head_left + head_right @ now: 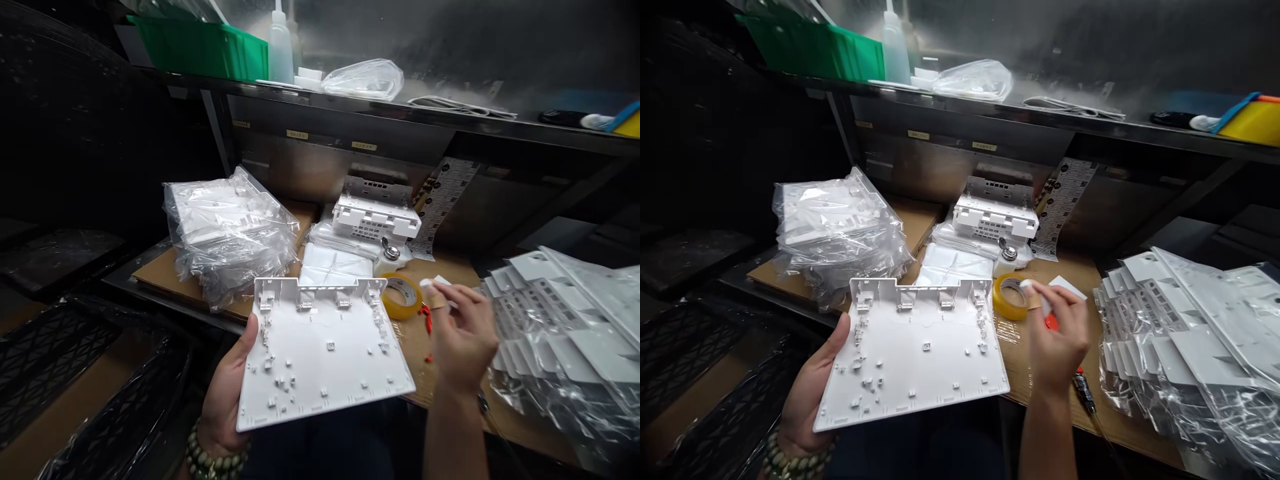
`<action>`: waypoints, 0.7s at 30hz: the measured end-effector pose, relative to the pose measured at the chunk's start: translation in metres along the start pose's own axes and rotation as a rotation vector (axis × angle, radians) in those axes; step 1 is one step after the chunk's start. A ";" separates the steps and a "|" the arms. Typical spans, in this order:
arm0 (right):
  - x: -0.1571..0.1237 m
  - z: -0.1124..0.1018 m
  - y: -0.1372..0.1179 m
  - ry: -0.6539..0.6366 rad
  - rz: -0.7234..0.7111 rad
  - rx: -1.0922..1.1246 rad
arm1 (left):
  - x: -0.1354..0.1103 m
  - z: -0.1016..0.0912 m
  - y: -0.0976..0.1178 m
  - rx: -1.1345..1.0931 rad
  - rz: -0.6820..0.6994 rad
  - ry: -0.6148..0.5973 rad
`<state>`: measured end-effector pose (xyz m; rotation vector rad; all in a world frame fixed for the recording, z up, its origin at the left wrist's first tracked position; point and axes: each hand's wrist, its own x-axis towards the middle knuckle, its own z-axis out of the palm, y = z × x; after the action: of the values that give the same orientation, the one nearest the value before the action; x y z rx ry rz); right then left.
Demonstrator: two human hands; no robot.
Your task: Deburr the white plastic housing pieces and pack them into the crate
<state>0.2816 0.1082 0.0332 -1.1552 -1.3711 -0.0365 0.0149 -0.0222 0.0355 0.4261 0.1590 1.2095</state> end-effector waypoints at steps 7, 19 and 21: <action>0.035 0.038 0.087 -0.576 0.182 -0.387 | -0.008 0.006 0.010 0.025 0.131 0.109; 0.015 0.017 0.116 -0.664 0.164 -0.538 | -0.022 0.006 0.014 0.070 0.231 0.264; 0.007 -0.016 0.137 -0.633 0.235 -0.631 | -0.025 0.006 0.015 0.080 0.236 0.272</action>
<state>0.3798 0.1693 -0.0417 -1.9665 -1.8306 0.0783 -0.0050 -0.0422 0.0448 0.3548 0.4003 1.4956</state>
